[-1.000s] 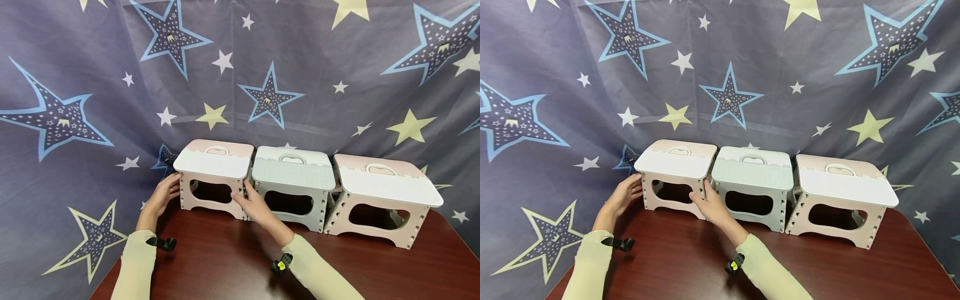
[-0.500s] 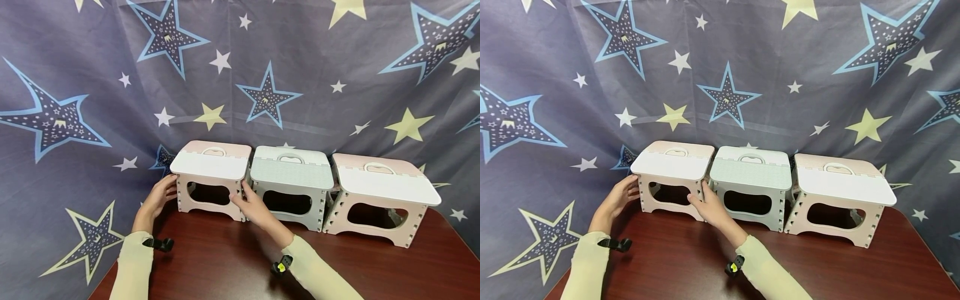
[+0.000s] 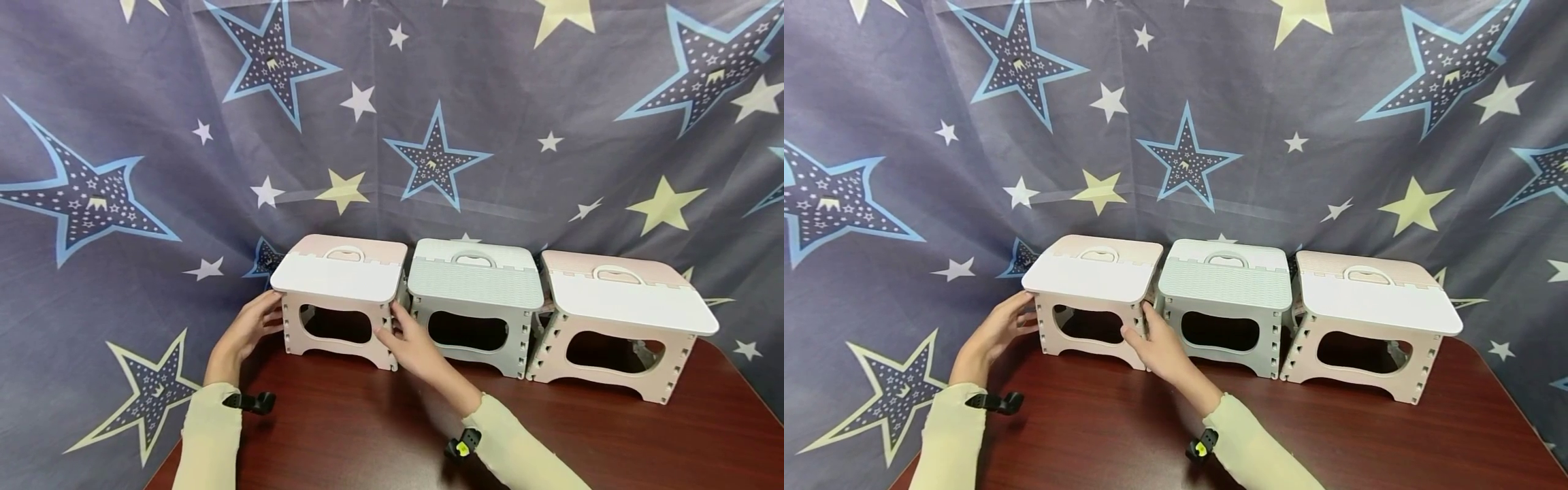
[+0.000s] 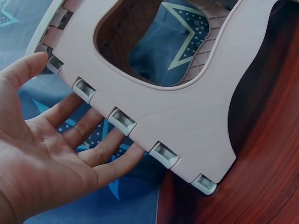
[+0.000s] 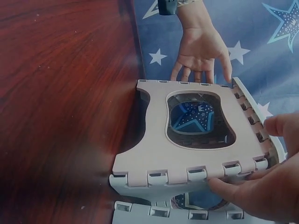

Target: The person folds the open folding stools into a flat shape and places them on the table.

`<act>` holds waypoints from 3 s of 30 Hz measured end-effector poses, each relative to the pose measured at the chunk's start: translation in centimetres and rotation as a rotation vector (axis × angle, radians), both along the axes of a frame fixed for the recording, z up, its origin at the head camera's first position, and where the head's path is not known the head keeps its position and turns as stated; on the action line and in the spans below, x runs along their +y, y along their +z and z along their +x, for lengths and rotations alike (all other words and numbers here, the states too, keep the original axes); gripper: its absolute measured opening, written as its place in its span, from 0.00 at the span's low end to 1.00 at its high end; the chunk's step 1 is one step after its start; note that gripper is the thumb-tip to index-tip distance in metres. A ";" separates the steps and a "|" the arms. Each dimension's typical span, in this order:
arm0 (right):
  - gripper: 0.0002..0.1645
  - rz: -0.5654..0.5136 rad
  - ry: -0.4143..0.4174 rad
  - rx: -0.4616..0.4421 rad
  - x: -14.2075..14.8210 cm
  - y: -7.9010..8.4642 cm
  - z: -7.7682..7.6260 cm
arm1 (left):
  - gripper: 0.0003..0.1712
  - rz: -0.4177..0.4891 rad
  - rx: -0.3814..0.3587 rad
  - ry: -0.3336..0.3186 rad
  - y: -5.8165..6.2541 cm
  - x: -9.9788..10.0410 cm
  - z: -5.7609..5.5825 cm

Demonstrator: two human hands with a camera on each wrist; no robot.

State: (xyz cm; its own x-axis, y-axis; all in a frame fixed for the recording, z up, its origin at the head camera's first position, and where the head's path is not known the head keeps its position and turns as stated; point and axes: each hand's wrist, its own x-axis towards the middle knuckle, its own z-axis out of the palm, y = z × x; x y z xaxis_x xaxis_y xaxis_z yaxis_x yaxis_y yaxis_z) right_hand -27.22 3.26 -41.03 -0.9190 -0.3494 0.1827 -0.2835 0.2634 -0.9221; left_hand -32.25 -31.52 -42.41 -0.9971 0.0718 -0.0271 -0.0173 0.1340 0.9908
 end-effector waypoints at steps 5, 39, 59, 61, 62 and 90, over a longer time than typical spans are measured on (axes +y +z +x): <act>0.40 0.005 -0.020 0.039 -0.1 -0.2 0.4 | 0.34 0.021 0.000 -0.018 0.0 -0.6 0.2; 0.26 -0.115 -0.041 0.098 -0.5 -1.6 1.2 | 0.40 -0.025 0.011 -0.073 -0.4 -2.2 1.5; 0.33 -0.187 -0.032 -0.243 -0.2 -2.8 -0.7 | 0.40 -0.044 -0.069 -0.124 -2.0 -2.5 0.0; 0.34 -0.190 -0.031 -0.260 -0.3 -2.9 -0.7 | 0.40 -0.051 -0.074 -0.124 -2.1 -2.5 -0.1; 0.34 -0.190 -0.030 -0.263 -0.3 -2.9 -0.8 | 0.41 -0.053 -0.075 -0.122 -2.2 -2.5 -0.1; 0.37 -0.123 -0.018 -0.267 0.2 -3.1 -1.0 | 0.44 -0.091 -0.066 -0.110 -2.2 -2.4 0.3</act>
